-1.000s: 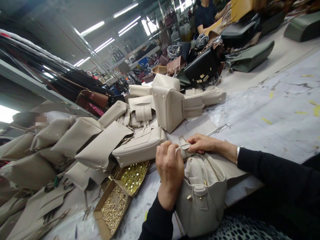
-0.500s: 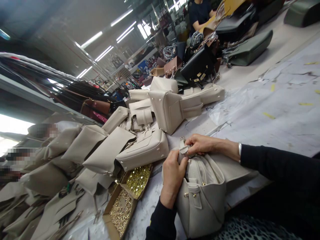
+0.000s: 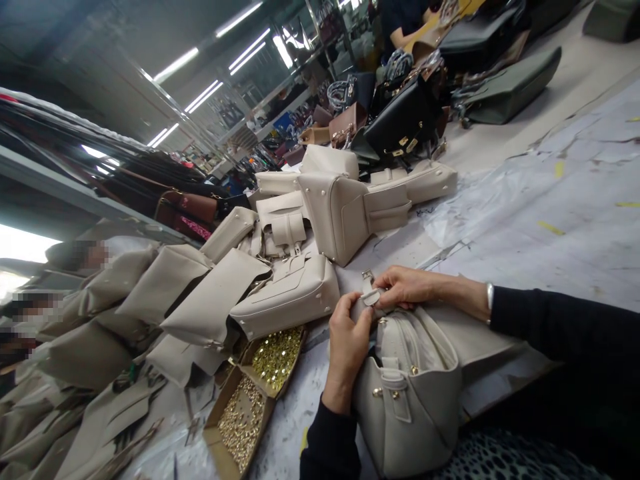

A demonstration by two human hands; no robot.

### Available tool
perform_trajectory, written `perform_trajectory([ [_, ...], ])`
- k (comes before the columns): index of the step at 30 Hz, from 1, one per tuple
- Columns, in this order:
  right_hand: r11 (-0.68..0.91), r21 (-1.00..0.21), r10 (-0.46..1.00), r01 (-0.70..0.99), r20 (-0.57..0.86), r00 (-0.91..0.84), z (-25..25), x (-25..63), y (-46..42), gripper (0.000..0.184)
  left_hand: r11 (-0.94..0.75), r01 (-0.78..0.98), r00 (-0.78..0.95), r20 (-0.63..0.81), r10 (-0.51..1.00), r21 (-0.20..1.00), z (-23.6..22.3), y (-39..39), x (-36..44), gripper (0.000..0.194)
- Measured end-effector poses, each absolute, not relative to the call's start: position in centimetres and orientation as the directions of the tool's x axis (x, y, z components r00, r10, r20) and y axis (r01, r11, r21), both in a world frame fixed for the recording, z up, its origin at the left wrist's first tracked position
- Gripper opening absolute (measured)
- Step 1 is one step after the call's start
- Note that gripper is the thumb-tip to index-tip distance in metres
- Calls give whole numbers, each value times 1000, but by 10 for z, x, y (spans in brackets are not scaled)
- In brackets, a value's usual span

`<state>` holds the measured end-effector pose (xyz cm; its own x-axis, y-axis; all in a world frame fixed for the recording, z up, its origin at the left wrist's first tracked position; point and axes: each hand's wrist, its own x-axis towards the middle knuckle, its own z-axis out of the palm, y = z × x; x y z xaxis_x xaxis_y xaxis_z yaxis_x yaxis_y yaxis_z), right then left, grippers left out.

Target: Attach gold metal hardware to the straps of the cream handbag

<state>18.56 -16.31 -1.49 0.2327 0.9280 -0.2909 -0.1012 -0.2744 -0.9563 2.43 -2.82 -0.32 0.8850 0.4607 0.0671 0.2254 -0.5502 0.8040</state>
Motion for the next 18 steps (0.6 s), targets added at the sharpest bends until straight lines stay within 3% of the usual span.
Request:
perform_trajectory([
  [5, -265, -961, 932, -84, -278, 234, -10, 183, -165, 17, -512, 219, 894, 39, 446, 831, -1, -26, 27, 18],
  [8, -266, -961, 931, -75, -276, 239, -8, 182, -165, 17, -478, 250, 880, 9, 475, 842, -3, -27, 33, 29],
  [14, -251, -965, 932, -77, -263, 249, -16, 183, -167, 18, -81, 365, 812, -274, 515, 928, -11, -24, 48, 47],
  [18, -218, -972, 945, -92, -234, 228, -23, 187, -168, 23, -67, 335, 813, -252, 525, 940, -10, -25, 50, 49],
])
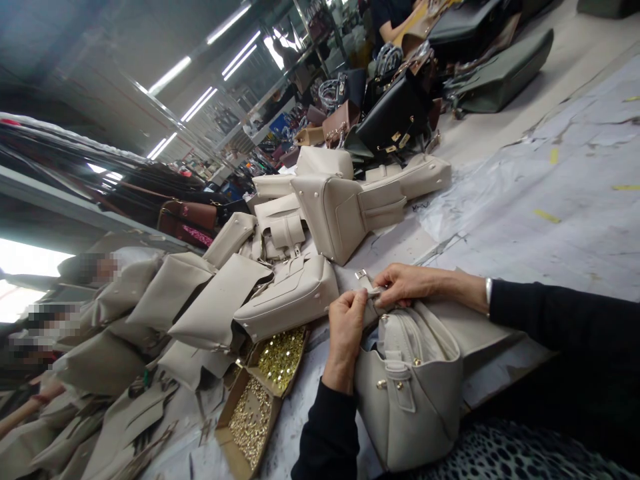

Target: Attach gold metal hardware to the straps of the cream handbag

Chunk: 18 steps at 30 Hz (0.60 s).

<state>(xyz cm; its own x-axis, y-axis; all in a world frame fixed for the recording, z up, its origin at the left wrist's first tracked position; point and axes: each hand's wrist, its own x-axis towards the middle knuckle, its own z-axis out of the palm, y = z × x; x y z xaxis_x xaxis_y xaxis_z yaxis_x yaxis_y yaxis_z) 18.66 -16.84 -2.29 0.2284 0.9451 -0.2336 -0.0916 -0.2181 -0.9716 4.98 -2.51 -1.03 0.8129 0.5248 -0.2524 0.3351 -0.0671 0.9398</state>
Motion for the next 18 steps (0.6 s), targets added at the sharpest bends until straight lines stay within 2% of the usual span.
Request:
perform_trajectory([
  [3, -197, -975, 951, -98, -215, 223, -26, 188, -168, 29, -44, 327, 819, -260, 512, 944, -10, -26, 49, 52],
  [7, -185, -978, 953, -99, -203, 224, -27, 189, -167, 29, -32, 326, 829, -270, 490, 945, -11, -23, 46, 53],
  [10, -190, -976, 949, -107, -211, 235, -29, 189, -165, 25, -136, 278, 877, -194, 440, 951, -9, -20, 40, 49],
  [14, -209, -971, 938, -120, -234, 258, -31, 190, -160, 21, -281, 235, 933, -135, 335, 931, -2, -19, 31, 31],
  [18, -235, -963, 931, -130, -262, 255, -31, 191, -155, 17, -377, 276, 916, -123, 382, 884, 2, -20, 33, 26],
])
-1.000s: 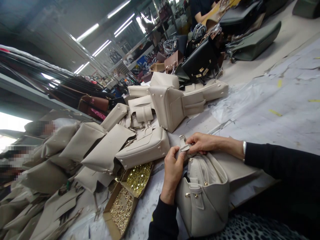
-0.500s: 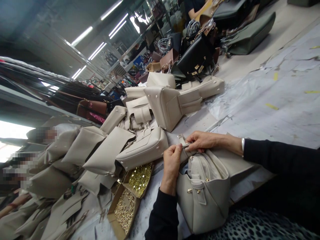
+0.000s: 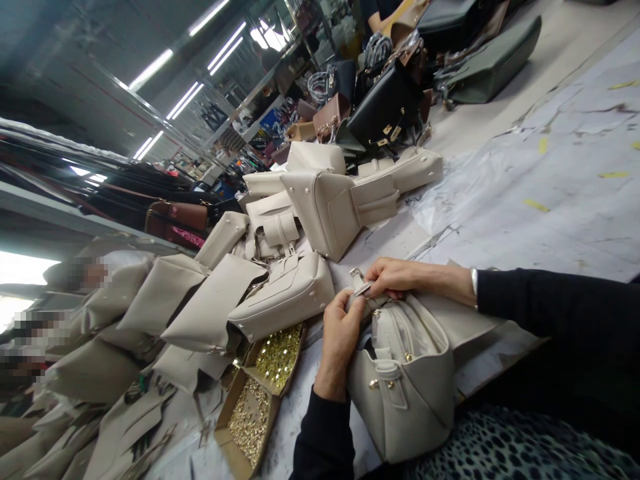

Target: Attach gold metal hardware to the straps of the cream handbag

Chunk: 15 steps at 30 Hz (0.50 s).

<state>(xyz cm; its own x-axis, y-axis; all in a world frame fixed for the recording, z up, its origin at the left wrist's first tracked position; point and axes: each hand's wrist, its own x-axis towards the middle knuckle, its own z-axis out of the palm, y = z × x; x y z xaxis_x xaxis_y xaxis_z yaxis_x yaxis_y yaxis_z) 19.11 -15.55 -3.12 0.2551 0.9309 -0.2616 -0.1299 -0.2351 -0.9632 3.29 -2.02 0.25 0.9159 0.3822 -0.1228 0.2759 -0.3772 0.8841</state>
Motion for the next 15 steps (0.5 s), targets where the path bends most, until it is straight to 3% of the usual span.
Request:
perform_trajectory([
  [3, -235, -962, 933, -139, -264, 244, -30, 192, -157, 21, -334, 299, 901, -148, 408, 894, 1, -20, 39, 24],
  [6, -210, -966, 944, -150, -241, 226, -31, 193, -161, 31, -26, 331, 862, -291, 414, 943, -3, -19, 44, 30],
  [9, -179, -971, 956, -159, -210, 207, -34, 193, -163, 36, 230, 354, 837, -417, 355, 906, -8, -17, 44, 42],
  [15, -160, -973, 969, -165, -187, 163, -35, 194, -163, 34, 366, 380, 842, -482, 243, 849, -14, -10, 46, 49],
])
